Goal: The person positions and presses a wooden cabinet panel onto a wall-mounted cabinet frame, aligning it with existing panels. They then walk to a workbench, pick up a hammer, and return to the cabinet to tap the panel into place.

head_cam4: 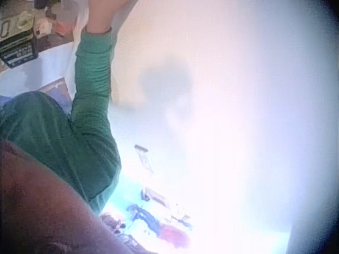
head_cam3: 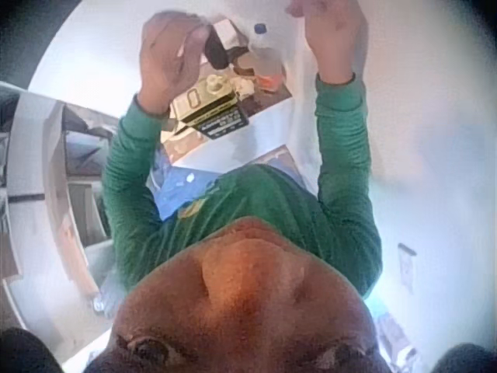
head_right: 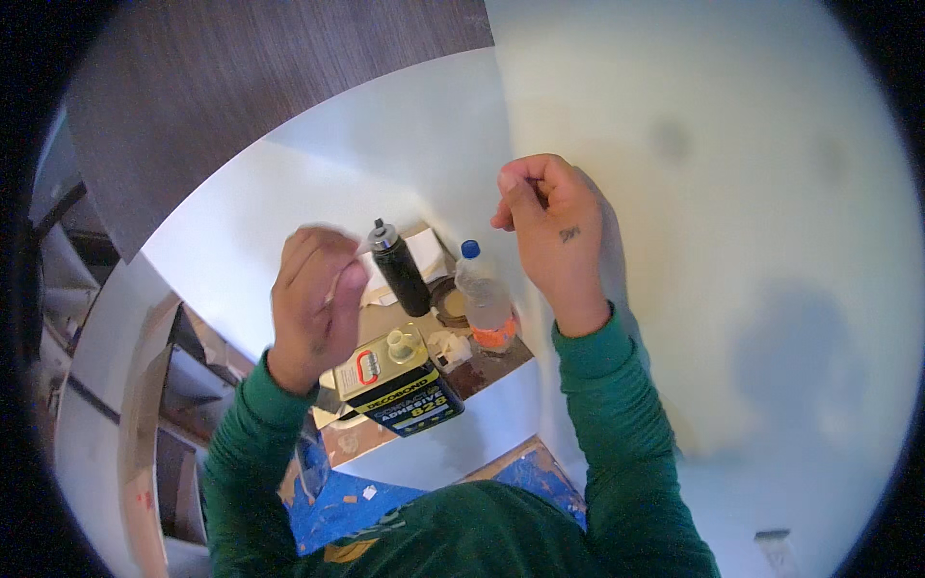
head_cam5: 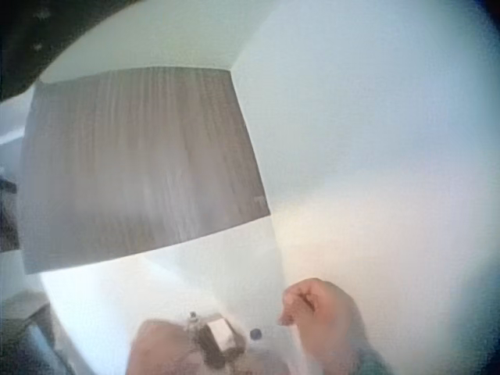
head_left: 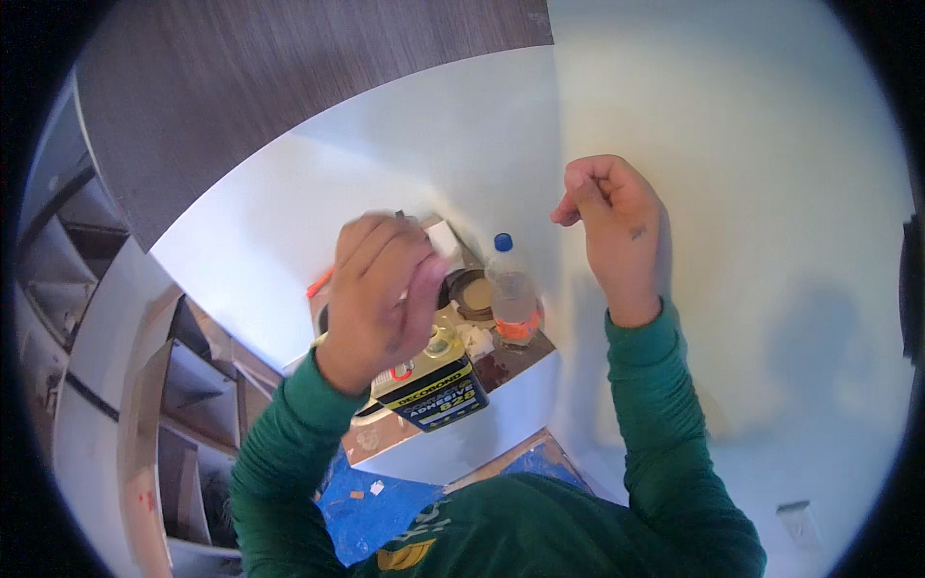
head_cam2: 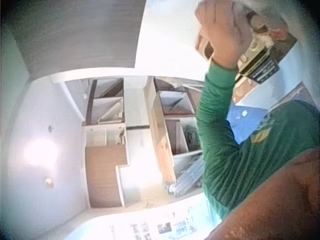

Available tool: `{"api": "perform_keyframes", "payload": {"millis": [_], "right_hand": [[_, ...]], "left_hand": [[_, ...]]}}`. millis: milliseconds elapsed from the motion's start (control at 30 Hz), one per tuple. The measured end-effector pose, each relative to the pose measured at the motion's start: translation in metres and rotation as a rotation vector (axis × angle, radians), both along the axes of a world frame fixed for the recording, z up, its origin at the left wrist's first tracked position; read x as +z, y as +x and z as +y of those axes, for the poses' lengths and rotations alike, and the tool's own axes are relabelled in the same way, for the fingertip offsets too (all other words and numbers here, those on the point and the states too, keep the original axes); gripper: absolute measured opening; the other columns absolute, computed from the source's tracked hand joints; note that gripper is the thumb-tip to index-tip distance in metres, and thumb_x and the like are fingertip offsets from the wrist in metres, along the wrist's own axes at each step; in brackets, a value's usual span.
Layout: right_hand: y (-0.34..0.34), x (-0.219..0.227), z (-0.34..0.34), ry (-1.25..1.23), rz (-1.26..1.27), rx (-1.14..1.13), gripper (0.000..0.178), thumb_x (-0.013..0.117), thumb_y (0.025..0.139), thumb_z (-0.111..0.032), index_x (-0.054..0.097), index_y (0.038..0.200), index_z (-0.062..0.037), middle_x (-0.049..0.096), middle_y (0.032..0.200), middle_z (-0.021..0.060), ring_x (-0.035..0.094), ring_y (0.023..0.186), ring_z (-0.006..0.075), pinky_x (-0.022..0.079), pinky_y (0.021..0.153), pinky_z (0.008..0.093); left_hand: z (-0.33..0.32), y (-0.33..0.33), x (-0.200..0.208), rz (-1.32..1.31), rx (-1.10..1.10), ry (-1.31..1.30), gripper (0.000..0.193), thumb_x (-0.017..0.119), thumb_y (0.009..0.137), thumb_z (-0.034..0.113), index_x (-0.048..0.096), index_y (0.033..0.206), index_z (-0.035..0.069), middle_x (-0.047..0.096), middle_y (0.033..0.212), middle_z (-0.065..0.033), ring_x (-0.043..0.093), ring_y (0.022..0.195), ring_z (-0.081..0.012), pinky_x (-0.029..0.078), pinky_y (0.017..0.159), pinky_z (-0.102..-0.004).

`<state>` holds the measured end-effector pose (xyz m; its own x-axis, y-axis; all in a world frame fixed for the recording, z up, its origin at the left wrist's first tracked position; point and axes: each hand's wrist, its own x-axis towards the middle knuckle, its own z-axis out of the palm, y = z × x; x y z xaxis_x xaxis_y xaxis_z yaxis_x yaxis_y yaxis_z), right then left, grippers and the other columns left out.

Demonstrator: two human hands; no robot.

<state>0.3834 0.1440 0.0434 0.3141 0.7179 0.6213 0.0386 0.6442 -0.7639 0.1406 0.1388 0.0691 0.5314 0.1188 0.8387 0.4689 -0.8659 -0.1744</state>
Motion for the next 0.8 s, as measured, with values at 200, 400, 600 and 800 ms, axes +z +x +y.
{"api": "perform_keyframes", "payload": {"millis": [200,400,600,800], "right_hand": [[-0.003,0.048,-0.005,0.076,-0.292,-0.177,0.021,0.045,0.094,-0.001,0.059,0.109,0.0035,0.065,0.103,0.0097,0.065,0.081,0.0150,0.053,0.073,0.0276],[0.006,0.101,-0.003,0.124,-0.230,-0.189,0.037,0.046,0.092,-0.003,0.056,0.126,0.0044,0.063,0.118,0.0129,0.063,0.103,0.0202,0.052,0.087,0.0304],[-0.003,0.158,0.000,0.327,-0.228,-0.142,0.043,0.050,0.095,-0.012,0.051,0.134,0.0043,0.059,0.130,0.0143,0.057,0.118,0.0244,0.043,0.102,0.0332],[-0.014,0.176,0.062,0.465,-0.404,-0.515,0.046,0.051,0.096,-0.019,0.049,0.137,0.0008,0.057,0.132,0.0203,0.055,0.121,0.0339,0.042,0.104,0.0378]], "left_hand": [[-0.016,-0.056,-0.035,-0.293,-0.316,-0.351,0.025,0.078,0.077,0.018,0.057,0.078,0.005,0.060,0.083,-0.0137,0.059,0.078,-0.0285,0.046,0.071,-0.0364],[-0.024,-0.086,-0.059,-0.306,-0.219,-0.364,0.020,0.067,0.088,0.018,0.056,0.082,0.002,0.061,0.083,-0.0137,0.060,0.081,-0.0269,0.047,0.075,-0.0356],[-0.024,-0.122,-0.045,-0.372,-0.166,-0.239,0.011,0.058,0.088,0.004,0.060,0.096,-0.003,0.062,0.099,-0.0193,0.060,0.091,-0.0290,0.048,0.083,-0.0380],[-0.023,-0.140,0.003,-0.461,0.065,0.269,0.036,0.060,0.089,0.005,0.053,0.124,0.000,0.054,0.125,-0.0209,0.051,0.121,-0.0330,0.038,0.104,-0.0447]]}}
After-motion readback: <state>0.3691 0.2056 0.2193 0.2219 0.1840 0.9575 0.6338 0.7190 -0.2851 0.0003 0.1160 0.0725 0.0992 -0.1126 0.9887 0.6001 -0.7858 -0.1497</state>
